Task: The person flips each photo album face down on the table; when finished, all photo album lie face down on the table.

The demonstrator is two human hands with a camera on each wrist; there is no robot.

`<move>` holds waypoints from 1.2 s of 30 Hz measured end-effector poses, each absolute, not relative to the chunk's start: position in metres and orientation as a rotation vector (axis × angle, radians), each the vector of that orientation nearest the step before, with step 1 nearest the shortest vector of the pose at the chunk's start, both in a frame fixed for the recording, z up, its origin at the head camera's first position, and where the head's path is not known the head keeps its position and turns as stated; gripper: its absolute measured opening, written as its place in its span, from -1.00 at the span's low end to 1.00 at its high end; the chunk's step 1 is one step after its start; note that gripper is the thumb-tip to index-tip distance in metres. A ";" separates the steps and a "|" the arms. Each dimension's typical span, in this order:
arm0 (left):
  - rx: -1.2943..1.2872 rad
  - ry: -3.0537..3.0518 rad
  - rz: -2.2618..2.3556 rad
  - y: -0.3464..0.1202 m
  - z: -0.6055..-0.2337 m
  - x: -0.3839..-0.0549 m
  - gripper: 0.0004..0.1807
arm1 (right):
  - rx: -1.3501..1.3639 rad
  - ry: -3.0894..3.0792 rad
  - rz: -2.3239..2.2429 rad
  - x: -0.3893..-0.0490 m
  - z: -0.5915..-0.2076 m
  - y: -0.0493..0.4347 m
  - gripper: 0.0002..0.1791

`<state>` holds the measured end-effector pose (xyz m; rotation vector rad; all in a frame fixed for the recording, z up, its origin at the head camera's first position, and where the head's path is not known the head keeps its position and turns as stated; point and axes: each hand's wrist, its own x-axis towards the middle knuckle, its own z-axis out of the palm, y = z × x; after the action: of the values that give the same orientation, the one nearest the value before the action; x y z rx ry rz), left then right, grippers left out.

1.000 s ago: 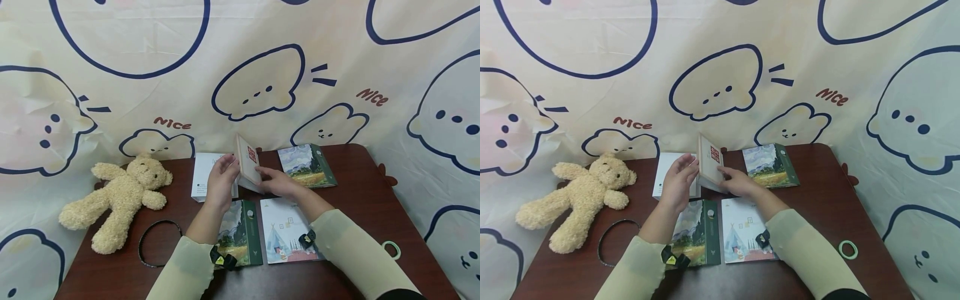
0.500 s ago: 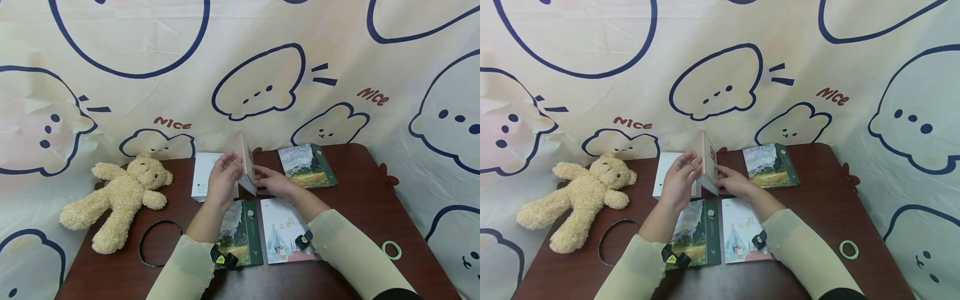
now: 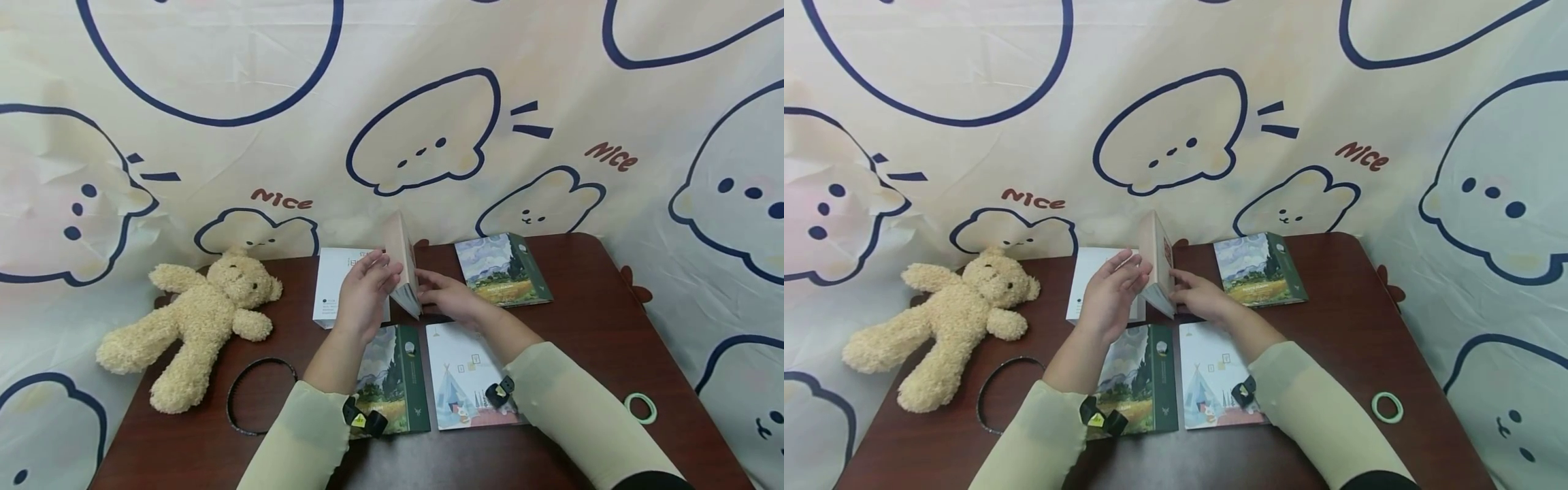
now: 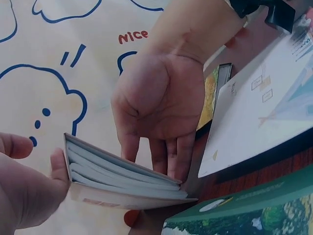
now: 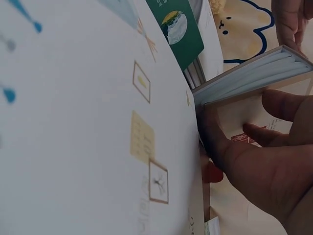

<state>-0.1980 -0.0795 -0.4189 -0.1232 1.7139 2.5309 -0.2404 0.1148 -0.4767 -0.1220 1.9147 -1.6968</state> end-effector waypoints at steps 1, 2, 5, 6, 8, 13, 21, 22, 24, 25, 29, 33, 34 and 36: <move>-0.130 1.744 2.512 -0.080 -0.419 -0.198 -0.40 | -0.130 1.929 -1.688 -0.240 -0.476 0.115 -0.30; -0.136 1.781 2.490 -0.080 -0.420 -0.198 -0.40 | -0.136 1.941 -1.679 -0.240 -0.476 0.115 -0.30; -0.147 1.900 2.405 -0.081 -0.420 -0.198 -0.41 | -0.149 1.973 -1.660 -0.239 -0.473 0.116 -0.33; -0.150 1.931 2.373 -0.082 -0.421 -0.198 -0.41 | -0.158 1.980 -1.661 -0.238 -0.472 0.116 -0.33; -0.151 1.972 2.321 -0.082 -0.422 -0.198 -0.42 | -0.167 1.985 -1.663 -0.237 -0.469 0.116 -0.34; -0.144 1.990 2.272 -0.080 -0.425 -0.198 -0.43 | -0.180 1.964 -1.681 -0.235 -0.465 0.118 -0.36; -0.014 1.973 2.201 -0.075 -0.427 -0.197 -0.28 | -0.181 1.958 -1.743 -0.235 -0.458 0.123 -0.36; -0.001 1.968 2.195 -0.075 -0.428 -0.197 -0.26 | -0.182 1.949 -1.759 -0.235 -0.457 0.124 -0.36; 0.011 1.971 2.179 -0.073 -0.429 -0.197 -0.24 | -0.189 1.936 -1.784 -0.236 -0.455 0.125 -0.38; 0.018 1.975 2.172 -0.072 -0.430 -0.197 -0.23 | -0.190 1.933 -1.794 -0.236 -0.454 0.126 -0.38; 0.047 2.001 2.147 -0.070 -0.432 -0.196 -0.20 | -0.171 1.940 -1.833 -0.235 -0.448 0.128 -0.41; 0.067 1.993 2.155 -0.066 -0.434 -0.196 -0.17 | -0.145 1.962 -1.860 -0.236 -0.443 0.131 -0.43; 0.063 1.986 2.156 -0.065 -0.434 -0.196 -0.17 | -0.149 1.965 -1.865 -0.236 -0.442 0.131 -0.42; 0.064 1.971 2.154 -0.062 -0.435 -0.195 -0.17 | -0.147 1.978 -1.864 -0.236 -0.440 0.133 -0.41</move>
<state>-0.1954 -0.0623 -0.4346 0.0644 1.9708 2.1541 -0.2361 0.1325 -0.4401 -0.1472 1.9783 -1.8643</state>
